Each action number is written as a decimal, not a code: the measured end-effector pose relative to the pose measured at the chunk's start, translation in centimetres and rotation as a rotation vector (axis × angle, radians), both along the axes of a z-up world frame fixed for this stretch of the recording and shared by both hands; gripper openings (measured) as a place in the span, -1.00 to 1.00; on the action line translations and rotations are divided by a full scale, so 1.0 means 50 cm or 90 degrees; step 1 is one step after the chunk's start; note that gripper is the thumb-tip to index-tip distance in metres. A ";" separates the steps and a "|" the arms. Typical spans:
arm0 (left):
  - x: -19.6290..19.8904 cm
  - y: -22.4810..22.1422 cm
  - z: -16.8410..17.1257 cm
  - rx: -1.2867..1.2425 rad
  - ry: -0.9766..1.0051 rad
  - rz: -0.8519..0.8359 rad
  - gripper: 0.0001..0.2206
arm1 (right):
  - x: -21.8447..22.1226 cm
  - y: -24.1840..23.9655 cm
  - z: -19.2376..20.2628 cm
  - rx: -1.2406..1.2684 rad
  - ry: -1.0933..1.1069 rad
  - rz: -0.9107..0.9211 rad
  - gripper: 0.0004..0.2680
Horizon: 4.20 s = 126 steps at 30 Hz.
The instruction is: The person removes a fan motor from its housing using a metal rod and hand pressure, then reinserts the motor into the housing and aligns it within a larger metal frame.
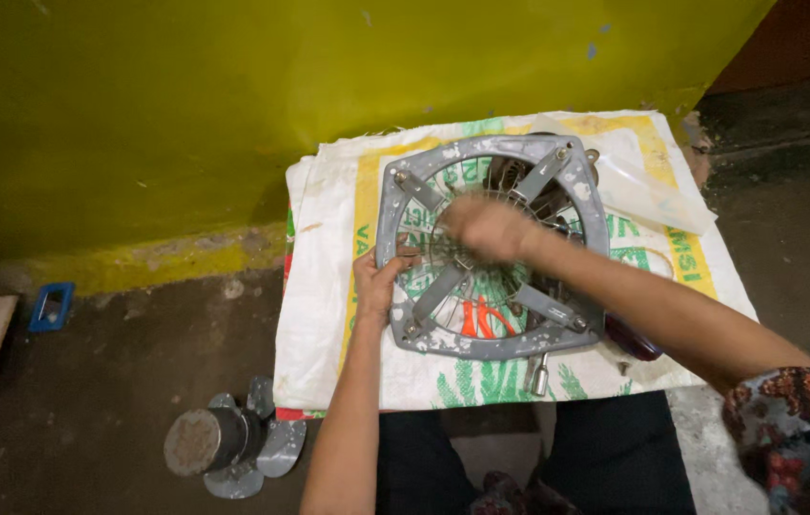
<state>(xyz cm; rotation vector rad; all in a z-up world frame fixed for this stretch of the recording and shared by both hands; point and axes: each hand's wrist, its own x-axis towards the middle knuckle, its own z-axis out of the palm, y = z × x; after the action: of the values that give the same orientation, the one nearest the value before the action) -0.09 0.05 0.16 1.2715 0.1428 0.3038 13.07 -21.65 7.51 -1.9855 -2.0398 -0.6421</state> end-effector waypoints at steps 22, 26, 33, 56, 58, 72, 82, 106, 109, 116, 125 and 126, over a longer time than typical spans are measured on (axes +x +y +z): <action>-0.002 -0.017 0.023 0.080 0.071 0.037 -0.66 | -0.026 -0.004 -0.004 -0.072 0.130 -0.129 -0.89; 0.001 -0.019 0.010 0.051 0.032 0.024 -0.69 | -0.028 -0.032 -0.034 -0.152 0.100 -0.139 -0.93; 0.001 -0.013 0.008 0.049 0.018 0.008 -0.64 | -0.105 -0.087 -0.050 -0.060 0.090 -0.063 -0.85; -0.029 0.015 0.007 -0.099 0.054 0.008 -0.86 | -0.084 -0.296 0.027 0.556 0.558 -0.438 -0.95; -0.038 0.021 0.008 -0.141 0.061 0.026 -0.87 | -0.052 -0.318 0.033 0.659 0.719 -0.471 -0.92; -0.103 0.046 0.050 -0.076 0.025 0.140 -0.86 | 0.031 -0.258 0.018 0.312 0.413 -0.493 -0.58; -0.123 0.080 0.040 -0.192 0.083 0.180 -0.81 | -0.010 -0.188 -0.027 0.196 0.230 -0.567 -0.73; 0.066 0.005 0.026 -0.384 -0.031 0.512 -0.72 | -0.158 -0.273 0.083 0.325 0.449 -0.484 -0.72; 0.068 0.001 0.030 -0.186 0.028 0.525 -0.65 | -0.211 -0.211 0.027 0.418 0.570 -0.425 -0.78; 0.001 -0.119 0.114 0.662 -0.075 0.691 -0.25 | -0.257 -0.097 -0.046 0.509 0.525 -0.435 -0.76; 0.141 -0.165 0.201 0.882 0.186 0.023 -0.47 | -0.264 -0.092 -0.053 0.419 0.583 -0.451 -0.74; 0.143 -0.153 0.202 0.891 0.182 0.000 -0.47 | -0.260 -0.093 -0.050 0.400 0.579 -0.438 -0.76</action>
<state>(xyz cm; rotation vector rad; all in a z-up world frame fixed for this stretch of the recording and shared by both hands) 7.07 -7.59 10.26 2.7050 0.1765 0.2003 0.07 -26.32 5.01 -1.9744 -0.5419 -0.3052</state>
